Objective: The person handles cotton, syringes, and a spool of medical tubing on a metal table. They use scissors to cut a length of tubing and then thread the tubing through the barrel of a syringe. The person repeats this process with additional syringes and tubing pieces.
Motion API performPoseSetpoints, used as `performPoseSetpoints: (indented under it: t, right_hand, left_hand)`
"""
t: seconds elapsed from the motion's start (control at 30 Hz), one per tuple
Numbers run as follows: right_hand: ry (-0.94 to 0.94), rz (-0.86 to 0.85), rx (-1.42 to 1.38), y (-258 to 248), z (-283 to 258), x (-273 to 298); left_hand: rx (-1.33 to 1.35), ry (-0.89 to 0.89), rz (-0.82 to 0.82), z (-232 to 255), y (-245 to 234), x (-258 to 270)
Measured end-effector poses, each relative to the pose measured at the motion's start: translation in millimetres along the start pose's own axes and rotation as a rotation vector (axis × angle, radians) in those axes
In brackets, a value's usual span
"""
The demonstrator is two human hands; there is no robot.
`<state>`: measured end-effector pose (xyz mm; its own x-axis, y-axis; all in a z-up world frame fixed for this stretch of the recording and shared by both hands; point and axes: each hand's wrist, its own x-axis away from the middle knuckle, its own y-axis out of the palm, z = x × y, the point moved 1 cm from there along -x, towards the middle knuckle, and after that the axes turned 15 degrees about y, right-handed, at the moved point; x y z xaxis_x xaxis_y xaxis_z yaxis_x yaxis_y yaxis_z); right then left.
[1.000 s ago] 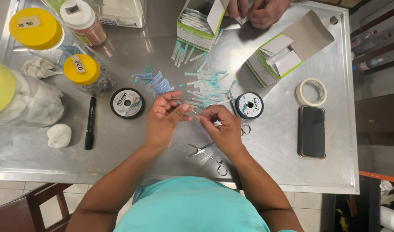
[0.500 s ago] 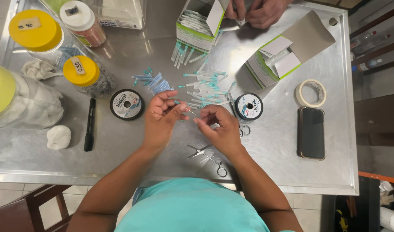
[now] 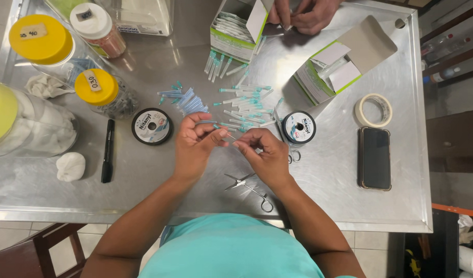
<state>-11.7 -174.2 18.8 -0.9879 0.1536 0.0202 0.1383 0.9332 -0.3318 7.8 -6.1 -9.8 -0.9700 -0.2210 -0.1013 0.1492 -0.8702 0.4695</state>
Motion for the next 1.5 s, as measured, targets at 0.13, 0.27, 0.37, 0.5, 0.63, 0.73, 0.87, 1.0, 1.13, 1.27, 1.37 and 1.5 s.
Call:
performPoseSetpoints:
  t: [0.13,0.27,0.37,0.5,0.63,0.73,0.87,1.0,1.13,1.27,1.37,1.5]
  right_hand:
    - [-0.005,-0.02,0.021,0.1,-5.7,0.5]
    - [0.057,-0.113,-0.003,-4.6,-6.9,-2.6]
    - [0.016,-0.097,-0.074,-7.9,0.1,-9.0]
    - [-0.052,-0.087,0.032,-7.5,6.3,-13.3]
    - [-0.07,-0.058,0.086,-15.0,13.3,-18.8]
    - [0.233,-0.05,-0.084,-32.5,22.3,-29.0]
    - [0.459,0.121,-0.558,-80.1,37.3,-59.1]
    - [0.316,0.409,-0.873,-138.9,40.0,-72.6]
    - [0.254,0.791,-0.973,-166.3,25.3,-67.6]
    - [0.221,0.651,-0.832,-128.7,28.9,-71.5]
    - [0.308,0.24,-0.499,-76.2,35.7,-61.8]
    - [0.163,-0.245,-0.12,-26.7,27.1,-36.3]
  left_hand:
    - [0.0,-0.007,0.001,6.0,4.8,0.7]
    - [-0.039,0.015,-0.017,5.1,1.1,-0.1]
    - [-0.084,-0.02,-0.103,-4.1,-2.7,2.4]
    - [-0.151,-0.14,-0.317,-33.3,-8.7,13.8]
    - [-0.185,-0.176,-0.366,-30.5,-2.0,16.0]
    - [-0.166,-0.196,-0.352,-25.0,-2.3,14.0]
    - [-0.12,-0.236,-0.34,-26.0,-2.1,10.7]
    - [-0.071,-0.271,-0.322,-28.2,-4.2,7.3]
    - [-0.172,-0.389,-0.312,-5.3,7.1,1.1]
    - [-0.115,-0.41,-0.273,-20.4,0.7,0.7]
    - [0.051,-0.383,-0.19,-36.8,-5.0,1.7]
    - [0.038,-0.41,-0.216,-41.5,-4.4,1.0]
